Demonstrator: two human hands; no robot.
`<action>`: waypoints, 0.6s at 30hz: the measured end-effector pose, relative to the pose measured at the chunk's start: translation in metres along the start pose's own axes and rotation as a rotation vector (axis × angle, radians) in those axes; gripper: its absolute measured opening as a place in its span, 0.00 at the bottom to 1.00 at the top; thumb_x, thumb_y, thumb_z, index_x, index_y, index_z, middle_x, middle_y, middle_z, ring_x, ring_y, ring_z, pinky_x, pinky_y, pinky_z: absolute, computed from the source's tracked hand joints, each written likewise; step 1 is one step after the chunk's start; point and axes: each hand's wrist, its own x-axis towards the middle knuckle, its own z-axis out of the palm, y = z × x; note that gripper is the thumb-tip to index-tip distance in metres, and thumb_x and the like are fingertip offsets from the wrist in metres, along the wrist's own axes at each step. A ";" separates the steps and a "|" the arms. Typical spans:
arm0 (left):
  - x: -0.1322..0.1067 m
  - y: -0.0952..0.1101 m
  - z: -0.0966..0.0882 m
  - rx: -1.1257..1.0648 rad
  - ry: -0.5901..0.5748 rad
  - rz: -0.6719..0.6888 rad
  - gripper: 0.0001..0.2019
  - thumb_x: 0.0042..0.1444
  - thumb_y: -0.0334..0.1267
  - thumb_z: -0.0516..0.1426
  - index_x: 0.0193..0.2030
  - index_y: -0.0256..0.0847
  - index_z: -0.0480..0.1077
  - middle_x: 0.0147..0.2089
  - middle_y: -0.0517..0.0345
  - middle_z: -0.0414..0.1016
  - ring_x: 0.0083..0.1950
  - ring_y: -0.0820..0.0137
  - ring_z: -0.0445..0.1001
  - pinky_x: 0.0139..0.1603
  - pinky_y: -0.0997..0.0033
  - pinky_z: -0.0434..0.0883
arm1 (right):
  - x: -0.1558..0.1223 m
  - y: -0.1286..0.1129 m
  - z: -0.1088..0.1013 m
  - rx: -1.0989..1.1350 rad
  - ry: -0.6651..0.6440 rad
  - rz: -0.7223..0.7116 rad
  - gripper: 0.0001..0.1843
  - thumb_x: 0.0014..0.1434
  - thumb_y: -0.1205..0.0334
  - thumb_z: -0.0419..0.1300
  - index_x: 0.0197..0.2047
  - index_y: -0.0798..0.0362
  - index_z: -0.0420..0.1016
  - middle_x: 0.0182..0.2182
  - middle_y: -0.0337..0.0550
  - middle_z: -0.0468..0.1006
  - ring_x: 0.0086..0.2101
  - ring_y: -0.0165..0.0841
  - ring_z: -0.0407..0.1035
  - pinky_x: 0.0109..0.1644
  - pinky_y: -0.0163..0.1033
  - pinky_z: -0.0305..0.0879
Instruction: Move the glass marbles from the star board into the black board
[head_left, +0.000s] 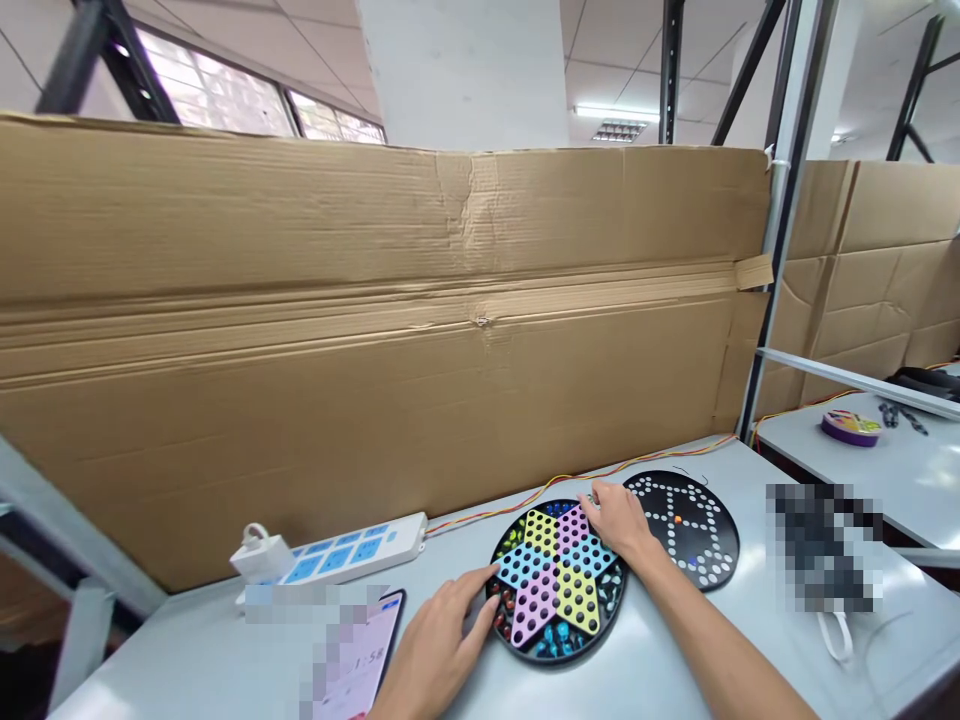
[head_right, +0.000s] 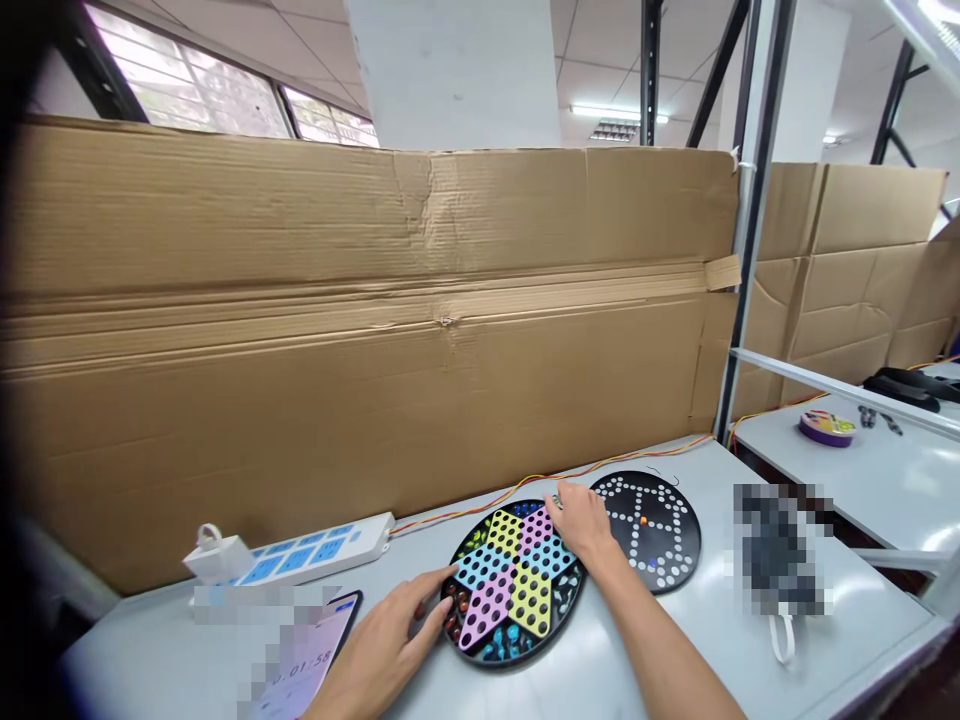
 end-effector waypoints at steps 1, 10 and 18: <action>0.000 0.000 0.000 -0.003 0.007 0.000 0.24 0.67 0.52 0.49 0.61 0.47 0.75 0.59 0.52 0.81 0.56 0.55 0.80 0.61 0.53 0.75 | 0.001 0.001 0.001 0.014 0.006 0.016 0.16 0.72 0.53 0.53 0.40 0.52 0.78 0.35 0.47 0.83 0.36 0.36 0.76 0.36 0.36 0.55; 0.000 -0.001 0.000 0.000 -0.031 -0.007 0.25 0.67 0.53 0.48 0.63 0.48 0.74 0.60 0.53 0.80 0.56 0.56 0.79 0.63 0.53 0.74 | 0.000 0.005 -0.002 0.157 -0.089 0.022 0.16 0.66 0.50 0.60 0.32 0.52 0.78 0.31 0.44 0.81 0.33 0.34 0.72 0.34 0.35 0.53; 0.000 -0.002 0.000 0.016 -0.017 -0.008 0.25 0.67 0.55 0.49 0.62 0.49 0.74 0.61 0.54 0.80 0.56 0.56 0.80 0.62 0.54 0.74 | -0.002 0.005 -0.002 0.221 -0.027 0.041 0.18 0.70 0.53 0.54 0.35 0.53 0.78 0.31 0.44 0.81 0.32 0.33 0.72 0.36 0.35 0.56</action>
